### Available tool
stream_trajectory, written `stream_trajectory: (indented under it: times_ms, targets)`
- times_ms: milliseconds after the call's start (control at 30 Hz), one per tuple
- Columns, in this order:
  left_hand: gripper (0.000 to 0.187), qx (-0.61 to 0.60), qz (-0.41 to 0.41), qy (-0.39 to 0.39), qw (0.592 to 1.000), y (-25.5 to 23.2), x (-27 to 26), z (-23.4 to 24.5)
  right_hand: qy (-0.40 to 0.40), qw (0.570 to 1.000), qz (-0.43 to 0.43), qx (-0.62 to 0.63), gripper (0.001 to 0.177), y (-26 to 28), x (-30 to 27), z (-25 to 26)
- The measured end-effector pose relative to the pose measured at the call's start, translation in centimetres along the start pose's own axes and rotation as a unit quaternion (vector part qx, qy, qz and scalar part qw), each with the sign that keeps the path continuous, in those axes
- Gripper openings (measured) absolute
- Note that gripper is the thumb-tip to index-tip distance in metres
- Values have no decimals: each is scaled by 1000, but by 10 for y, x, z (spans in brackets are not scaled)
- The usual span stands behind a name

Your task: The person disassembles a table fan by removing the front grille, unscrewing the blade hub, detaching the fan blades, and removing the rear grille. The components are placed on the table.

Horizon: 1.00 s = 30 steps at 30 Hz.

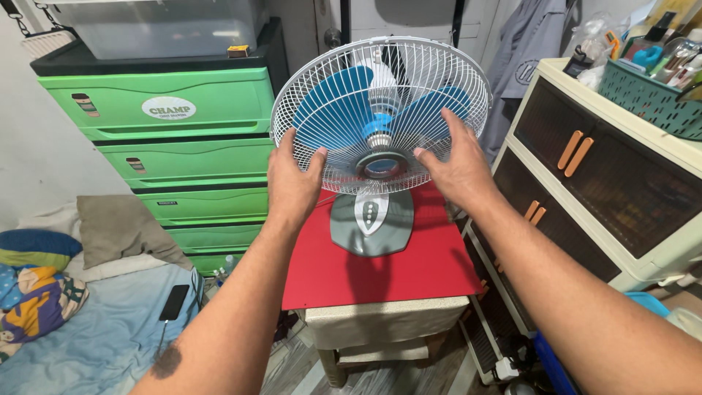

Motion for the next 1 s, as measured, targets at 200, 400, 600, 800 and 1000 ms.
stream_trajectory:
  times_ms: [200, 400, 600, 800, 1000]
  targets:
    - [71, -5, -6, -8, 1000, 2, 4, 2, -2, 1000, 0, 5, 84, 1, -1, -3]
    - [70, -11, -21, -10, 1000, 3, 7, 1, -7, 1000, -8, 1, 82, 4, 0, -3]
    - [66, -37, -9, -18, 999, -3, 14, 4, -78, 996, 28, 18, 69, 1, 0, -3]
    - [61, -66, -44, -43, 996, -13, 32, 9, -181, 979, 25, 94, 26, -23, 2, -2]
    - [63, -121, -24, -44, 991, 6, 58, 12, -194, 962, -122, 148, 22, -52, -2, -9]
Point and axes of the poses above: each hand's wrist, its own x-axis towards the middle knuckle, its own z-axis out of the back of the hand, y = z × x, the point moved 4 cm from there along x, towards the middle knuckle, and after that the axes turned 7 degrees about -y, right-handed, at the moved point
